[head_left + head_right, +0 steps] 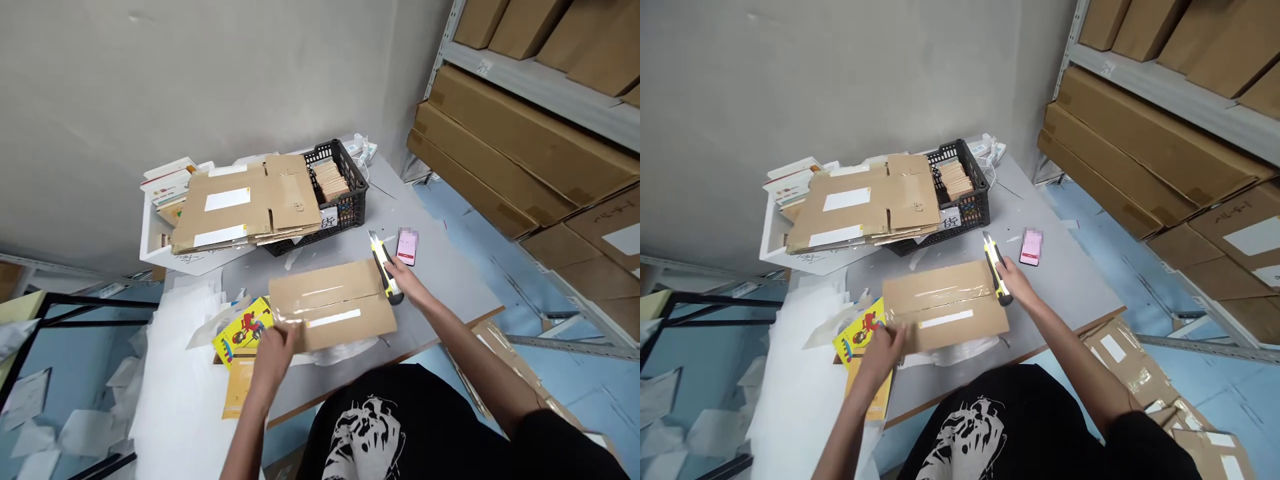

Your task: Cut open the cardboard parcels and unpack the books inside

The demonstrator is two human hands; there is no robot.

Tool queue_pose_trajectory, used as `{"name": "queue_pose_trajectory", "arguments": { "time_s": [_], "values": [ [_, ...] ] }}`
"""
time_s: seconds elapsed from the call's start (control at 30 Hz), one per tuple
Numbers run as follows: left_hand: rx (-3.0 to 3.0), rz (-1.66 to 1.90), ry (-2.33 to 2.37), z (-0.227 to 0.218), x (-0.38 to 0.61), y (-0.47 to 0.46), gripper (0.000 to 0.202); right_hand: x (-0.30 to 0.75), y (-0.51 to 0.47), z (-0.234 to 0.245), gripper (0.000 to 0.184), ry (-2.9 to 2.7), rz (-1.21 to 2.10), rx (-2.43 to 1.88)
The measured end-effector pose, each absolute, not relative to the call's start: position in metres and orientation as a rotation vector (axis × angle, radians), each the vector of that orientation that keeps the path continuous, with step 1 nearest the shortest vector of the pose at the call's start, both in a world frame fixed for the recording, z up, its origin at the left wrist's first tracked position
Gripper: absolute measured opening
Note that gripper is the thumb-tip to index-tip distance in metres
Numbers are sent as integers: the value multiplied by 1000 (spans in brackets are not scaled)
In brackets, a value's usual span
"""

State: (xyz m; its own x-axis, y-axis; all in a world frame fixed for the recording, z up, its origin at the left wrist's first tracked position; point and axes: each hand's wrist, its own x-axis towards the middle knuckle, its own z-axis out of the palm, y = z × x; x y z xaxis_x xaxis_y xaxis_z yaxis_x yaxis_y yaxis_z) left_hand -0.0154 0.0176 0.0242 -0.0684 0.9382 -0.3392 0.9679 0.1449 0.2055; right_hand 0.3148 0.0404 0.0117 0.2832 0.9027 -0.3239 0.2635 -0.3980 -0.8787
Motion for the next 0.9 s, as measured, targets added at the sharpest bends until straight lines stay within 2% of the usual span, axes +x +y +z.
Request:
{"name": "queue_pose_trajectory", "arguments": {
  "time_s": [0.1,0.17,0.23,0.33,0.43,0.57,0.63,0.9],
  "values": [
    [1713,-23,1986,2,-9,-20,57,318,88,12,16,-1168,1185,-1920],
    [1865,82,2075,-4,2,-23,61,318,105,8,13,-1185,1220,-1921],
    [2126,222,2128,-2,18,-5,64,321,109,1,14,-1135,1286,-1870],
    [2401,285,1943,2,49,44,59,339,97,-7,13,-949,1433,-1721],
    [2481,173,1796,-3,75,86,55,364,73,-10,22,-813,1532,-1603],
    [2482,51,1850,-19,84,105,56,387,45,-9,49,-916,1602,-1517],
    [2469,19,1889,-24,81,105,57,390,38,-9,56,-987,1654,-1473],
    [2441,-88,1945,-30,79,108,59,397,38,-17,53,-1083,1788,-1446]
  ]
}}
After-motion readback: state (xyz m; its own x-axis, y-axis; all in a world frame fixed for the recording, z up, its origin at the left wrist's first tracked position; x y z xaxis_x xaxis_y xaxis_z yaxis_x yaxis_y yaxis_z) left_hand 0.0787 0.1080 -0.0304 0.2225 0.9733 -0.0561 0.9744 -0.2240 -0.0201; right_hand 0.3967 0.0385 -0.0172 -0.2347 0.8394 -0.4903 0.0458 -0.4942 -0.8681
